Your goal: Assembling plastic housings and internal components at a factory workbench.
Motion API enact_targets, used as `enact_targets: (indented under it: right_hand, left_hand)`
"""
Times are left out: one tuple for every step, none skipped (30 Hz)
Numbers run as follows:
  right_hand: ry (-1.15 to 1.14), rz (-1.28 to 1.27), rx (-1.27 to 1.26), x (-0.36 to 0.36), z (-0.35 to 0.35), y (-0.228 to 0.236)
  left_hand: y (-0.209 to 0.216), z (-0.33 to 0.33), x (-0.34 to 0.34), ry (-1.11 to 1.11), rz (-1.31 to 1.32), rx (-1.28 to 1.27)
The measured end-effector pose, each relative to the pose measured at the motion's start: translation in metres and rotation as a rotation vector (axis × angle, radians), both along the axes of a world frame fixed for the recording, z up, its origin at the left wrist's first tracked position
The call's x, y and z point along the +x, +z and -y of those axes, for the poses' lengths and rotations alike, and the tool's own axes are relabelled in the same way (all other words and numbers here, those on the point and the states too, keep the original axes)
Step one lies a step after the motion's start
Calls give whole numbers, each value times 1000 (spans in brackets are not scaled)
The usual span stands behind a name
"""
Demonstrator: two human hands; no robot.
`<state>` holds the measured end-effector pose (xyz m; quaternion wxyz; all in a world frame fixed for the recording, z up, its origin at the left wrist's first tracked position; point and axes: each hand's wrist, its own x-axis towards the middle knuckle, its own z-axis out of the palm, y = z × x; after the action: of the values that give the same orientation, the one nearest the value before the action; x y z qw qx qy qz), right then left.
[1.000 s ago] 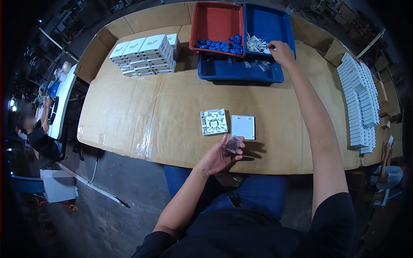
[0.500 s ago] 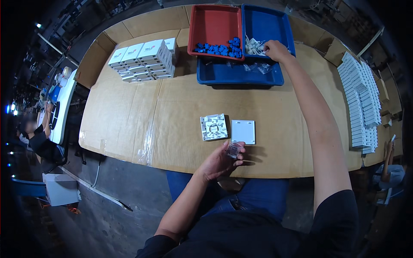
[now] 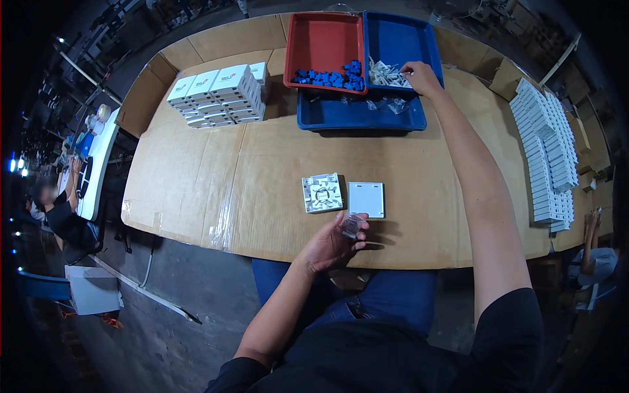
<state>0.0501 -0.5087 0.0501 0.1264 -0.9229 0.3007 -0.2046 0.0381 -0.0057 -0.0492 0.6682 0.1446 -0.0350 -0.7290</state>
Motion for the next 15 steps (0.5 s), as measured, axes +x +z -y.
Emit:
enact_targets:
  right_hand:
    - [0, 72, 36, 2, -3, 0]
    - [4, 74, 38, 3, -5, 1]
    - [-4, 127, 87, 3, -7, 4]
    - [-21, 176, 134, 0, -3, 3]
    - [-26, 177, 133, -3, 1, 2]
    - [-41, 207, 193, -6, 5, 2]
    - [-49, 241, 253, -5, 4, 4]
    - [-48, 244, 253, -6, 3, 5]
    - [-81, 294, 245, -7, 1, 5]
    - [-116, 343, 237, -9, 0, 6]
    - [-118, 343, 236, -11, 0, 7]
    - [-130, 439, 352, -15, 0, 8]
    - [-135, 532, 474, -15, -6, 8]
    - [-137, 526, 480, -18, -11, 8]
    - [-67, 670, 622, -26, -14, 9]
  left_hand:
    - [-1, -2, 1, 5, 2, 3]
    - [-1, -4, 2, 9, 15, 7]
    - [-1, -6, 3, 13, 29, 11]
    - [-2, -5, 2, 9, 28, 10]
    - [-3, -4, 2, 10, 36, 4]
    - [-3, -4, 1, 10, 43, -2]
    - [-4, -5, 1, 11, 47, -3]
    - [-5, -6, 0, 14, 33, 7]
    - [-5, -7, -1, 16, 19, 18]
    - [-5, -7, -1, 14, 20, 17]
    - [-5, -6, -1, 17, 27, 7]
    - [-5, -6, -2, 18, 33, -2]
    - [-5, -7, -3, 21, 29, 4]
    - [-5, -6, -3, 24, 21, 15]
    - [-4, -3, -3, 26, 11, 26]
